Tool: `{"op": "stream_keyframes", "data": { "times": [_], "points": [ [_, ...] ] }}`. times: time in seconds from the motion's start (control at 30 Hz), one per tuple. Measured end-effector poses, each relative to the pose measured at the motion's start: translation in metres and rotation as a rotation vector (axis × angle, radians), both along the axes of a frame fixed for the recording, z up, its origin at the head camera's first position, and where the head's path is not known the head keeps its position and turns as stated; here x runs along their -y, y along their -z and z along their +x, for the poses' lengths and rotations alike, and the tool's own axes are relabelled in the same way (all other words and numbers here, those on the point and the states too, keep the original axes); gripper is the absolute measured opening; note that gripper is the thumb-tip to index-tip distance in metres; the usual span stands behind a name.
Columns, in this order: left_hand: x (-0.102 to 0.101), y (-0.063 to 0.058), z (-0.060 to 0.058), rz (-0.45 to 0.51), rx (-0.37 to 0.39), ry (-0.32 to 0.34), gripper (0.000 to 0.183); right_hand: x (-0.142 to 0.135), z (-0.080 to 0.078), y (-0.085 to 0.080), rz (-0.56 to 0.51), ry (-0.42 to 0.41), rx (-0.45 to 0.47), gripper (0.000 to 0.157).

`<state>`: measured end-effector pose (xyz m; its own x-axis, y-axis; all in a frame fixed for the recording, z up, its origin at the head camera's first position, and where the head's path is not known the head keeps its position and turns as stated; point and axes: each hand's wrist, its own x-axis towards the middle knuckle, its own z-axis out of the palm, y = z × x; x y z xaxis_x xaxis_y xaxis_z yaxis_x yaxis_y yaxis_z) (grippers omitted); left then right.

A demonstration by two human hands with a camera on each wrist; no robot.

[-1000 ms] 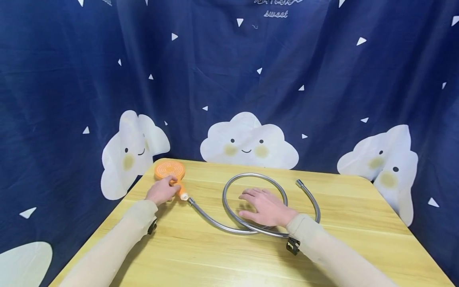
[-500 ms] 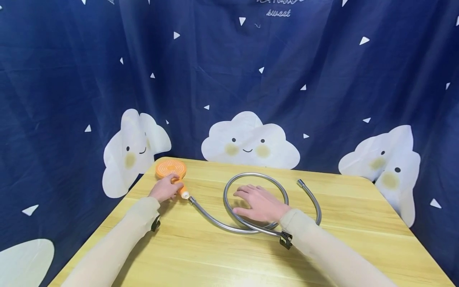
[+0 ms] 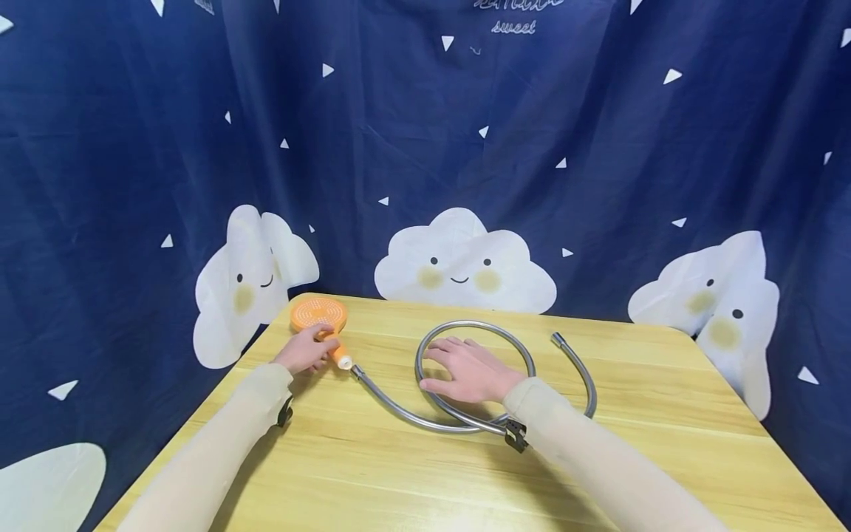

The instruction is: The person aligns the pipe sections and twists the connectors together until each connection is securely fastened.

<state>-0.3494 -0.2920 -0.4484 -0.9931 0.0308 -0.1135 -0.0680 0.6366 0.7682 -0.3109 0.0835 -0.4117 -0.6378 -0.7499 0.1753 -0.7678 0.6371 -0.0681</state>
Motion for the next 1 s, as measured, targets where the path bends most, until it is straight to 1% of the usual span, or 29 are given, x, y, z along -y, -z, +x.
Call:
{"op": "stream_keyframes", "data": {
  "times": [0.13, 0.27, 0.47, 0.73, 0.9, 1.0],
  "points": [
    [-0.003, -0.002, 0.001, -0.002, -0.001, 0.020, 0.061, 0.004, -0.002, -0.001, -0.008, 0.001, 0.021, 0.064],
    [-0.005, -0.002, 0.000, 0.022, 0.007, 0.035, 0.061, 0.008, -0.003, 0.000, -0.005, 0.010, 0.034, 0.065],
    [-0.004, 0.000, -0.001, 0.062, 0.032, 0.025, 0.061, 0.013, -0.004, 0.003, -0.007, 0.009, 0.034, 0.063],
    [-0.006, -0.002, -0.003, 0.209, 0.082, -0.026, 0.065, 0.015, -0.005, 0.005, -0.009, 0.014, 0.034, 0.062],
    [-0.005, -0.005, -0.004, 0.197, 0.108, -0.029, 0.068, 0.016, -0.003, 0.004, -0.003, 0.021, 0.049, 0.063],
    [-0.006, -0.007, -0.004, 0.170, 0.125, -0.013, 0.071, 0.017, -0.002, 0.004, -0.003, 0.026, 0.056, 0.063]
  ]
}}
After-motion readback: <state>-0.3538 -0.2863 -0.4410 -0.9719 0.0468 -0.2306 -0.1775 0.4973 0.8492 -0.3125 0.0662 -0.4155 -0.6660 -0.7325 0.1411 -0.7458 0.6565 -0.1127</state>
